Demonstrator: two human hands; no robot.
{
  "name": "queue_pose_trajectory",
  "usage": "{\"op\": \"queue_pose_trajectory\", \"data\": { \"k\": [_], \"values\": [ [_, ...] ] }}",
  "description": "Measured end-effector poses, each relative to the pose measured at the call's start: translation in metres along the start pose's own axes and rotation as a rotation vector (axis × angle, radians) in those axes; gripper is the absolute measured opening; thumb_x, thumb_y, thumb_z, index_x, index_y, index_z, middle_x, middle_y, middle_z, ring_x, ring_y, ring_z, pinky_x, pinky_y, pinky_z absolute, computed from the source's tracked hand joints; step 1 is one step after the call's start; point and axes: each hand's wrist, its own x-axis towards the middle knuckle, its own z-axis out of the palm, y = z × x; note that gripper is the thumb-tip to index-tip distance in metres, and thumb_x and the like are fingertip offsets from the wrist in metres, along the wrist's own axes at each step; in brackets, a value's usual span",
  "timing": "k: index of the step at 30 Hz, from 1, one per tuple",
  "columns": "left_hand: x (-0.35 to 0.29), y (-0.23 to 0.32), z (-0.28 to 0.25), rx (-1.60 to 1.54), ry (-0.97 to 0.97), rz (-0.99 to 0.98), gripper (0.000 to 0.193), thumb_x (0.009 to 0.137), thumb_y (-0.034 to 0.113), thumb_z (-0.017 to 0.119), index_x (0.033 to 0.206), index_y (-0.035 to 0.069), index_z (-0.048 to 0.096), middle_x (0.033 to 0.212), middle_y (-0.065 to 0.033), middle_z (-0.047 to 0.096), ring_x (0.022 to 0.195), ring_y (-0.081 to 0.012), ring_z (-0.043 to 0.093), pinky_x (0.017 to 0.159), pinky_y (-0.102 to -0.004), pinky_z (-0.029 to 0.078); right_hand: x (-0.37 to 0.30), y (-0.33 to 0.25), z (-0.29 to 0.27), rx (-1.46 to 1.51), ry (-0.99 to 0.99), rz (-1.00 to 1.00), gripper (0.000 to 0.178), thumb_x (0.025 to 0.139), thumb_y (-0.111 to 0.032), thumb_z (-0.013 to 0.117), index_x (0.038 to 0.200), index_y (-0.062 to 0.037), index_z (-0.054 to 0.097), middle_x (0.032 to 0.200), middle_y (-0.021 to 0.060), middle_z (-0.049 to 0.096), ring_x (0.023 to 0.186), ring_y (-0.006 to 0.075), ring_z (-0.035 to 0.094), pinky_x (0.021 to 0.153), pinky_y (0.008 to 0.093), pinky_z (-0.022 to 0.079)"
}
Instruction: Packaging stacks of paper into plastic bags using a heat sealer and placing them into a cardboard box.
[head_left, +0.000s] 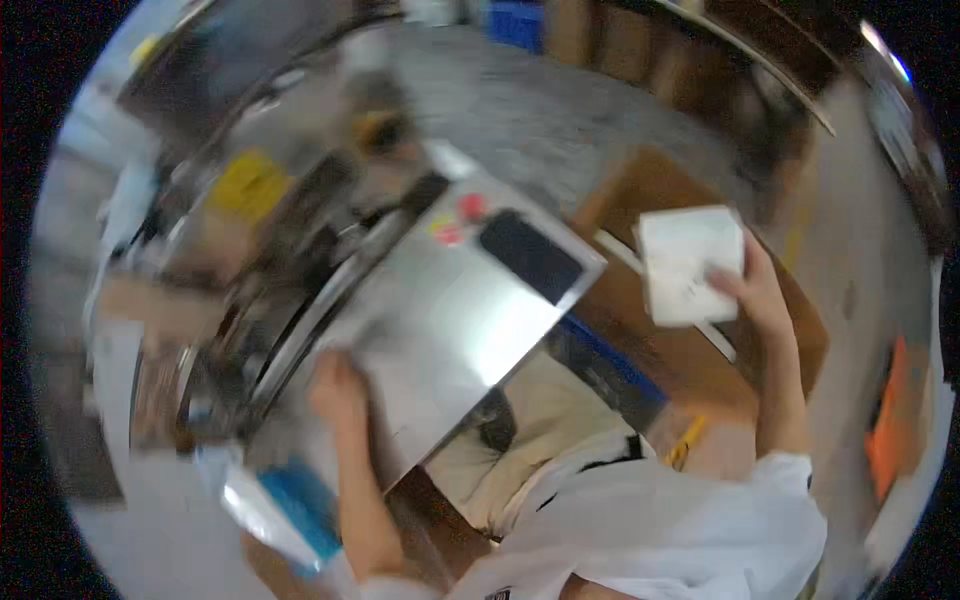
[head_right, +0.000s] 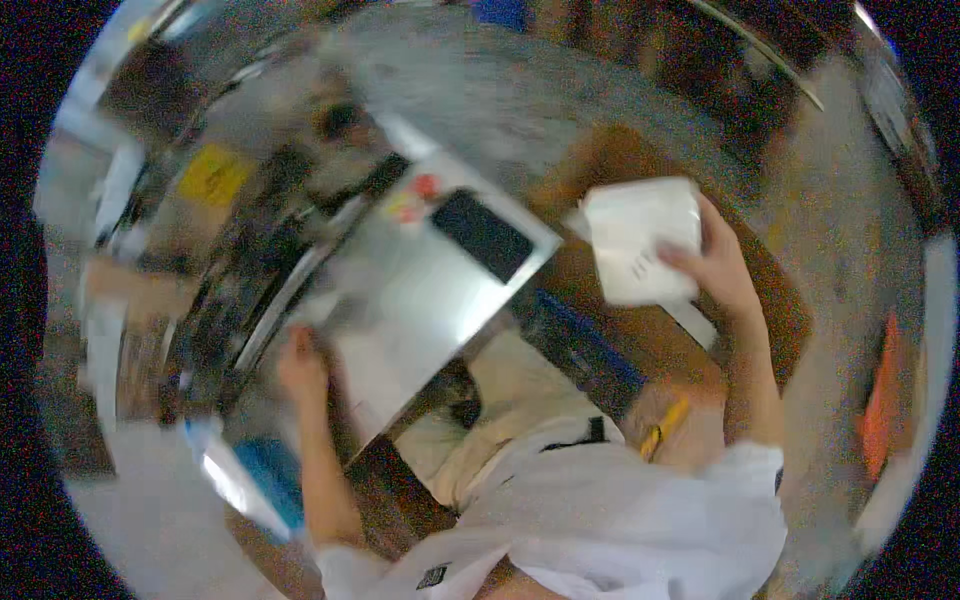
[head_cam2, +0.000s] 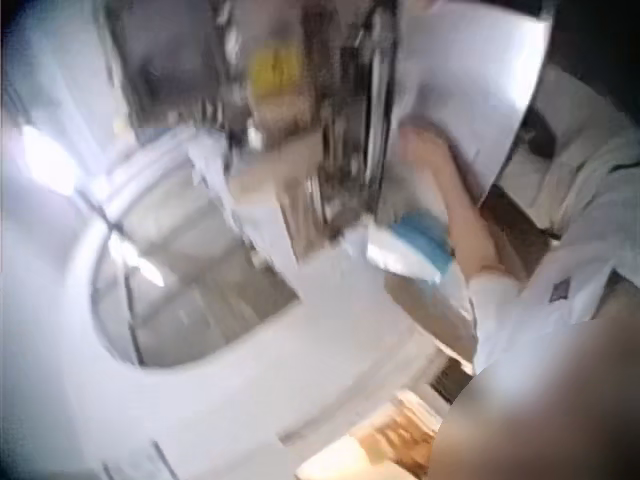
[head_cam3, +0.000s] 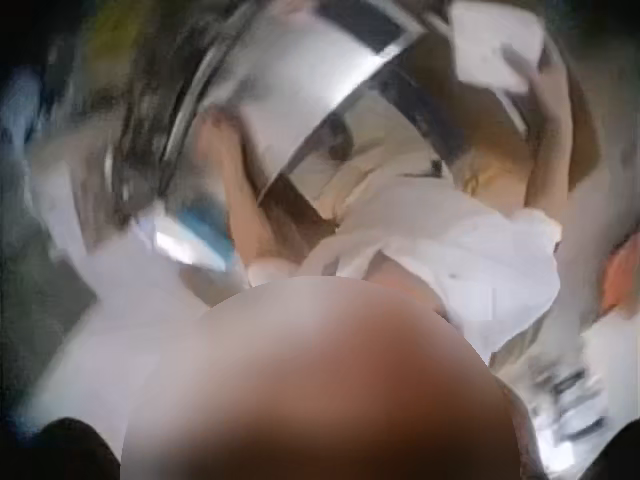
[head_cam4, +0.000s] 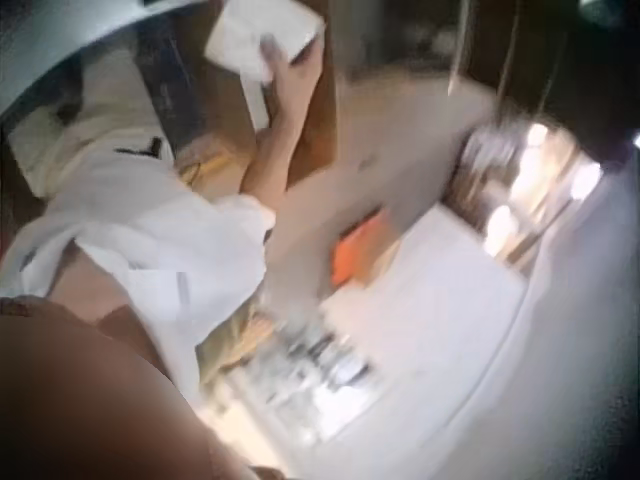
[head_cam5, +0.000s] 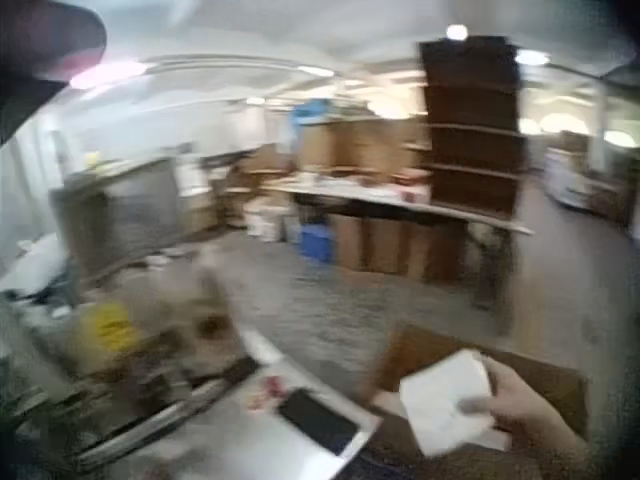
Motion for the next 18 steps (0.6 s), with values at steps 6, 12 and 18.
{"op": "queue_pose_trajectory", "data": {
  "k": [6, 12, 18],
  "values": [
    [-0.083, 0.001, 0.007, -0.212, 0.034, 0.432, 0.033, 0.101, 0.015, 0.057, 0.126, -0.007, 0.062, 0.123, -0.0232, 0.066, 0.112, -0.0333, 0.064, 0.094, -0.0390, 0.052, 0.006, 0.149, -0.085, -0.818, 0.013, 0.214, 0.089, 0.068, -0.039, 0.083, 0.138, 0.0012, 0.046, 0.123, 0.0267, 0.061, 0.116, 0.0391, 0.060, 0.102, 0.0424, 0.046],
    [-0.098, 0.043, 0.024, -0.151, 0.066, 0.406, 0.037, 0.104, 0.016, 0.050, 0.135, -0.004, 0.054, 0.141, -0.0196, 0.054, 0.122, -0.0323, 0.056, 0.100, -0.0398, 0.049, 0.009, 0.365, -0.085, -1.030, -0.554, 0.691, 0.083, 0.064, -0.049, 0.085, 0.129, -0.0031, 0.059, 0.125, 0.0260, 0.063, 0.118, 0.0408, 0.059, 0.102, 0.0447, 0.047],
    [-0.097, 0.042, 0.018, -0.187, 0.053, 0.365, 0.022, 0.105, 0.010, 0.047, 0.111, -0.010, 0.055, 0.138, -0.0267, 0.052, 0.131, -0.0401, 0.049, 0.107, -0.0476, 0.042, 0.075, 0.367, -0.009, 0.031, -0.154, 0.766, 0.090, 0.077, -0.048, 0.080, 0.143, 0.0023, 0.045, 0.138, 0.0180, 0.053, 0.118, 0.0293, 0.057, 0.092, 0.0400, 0.051]
  ]
}}
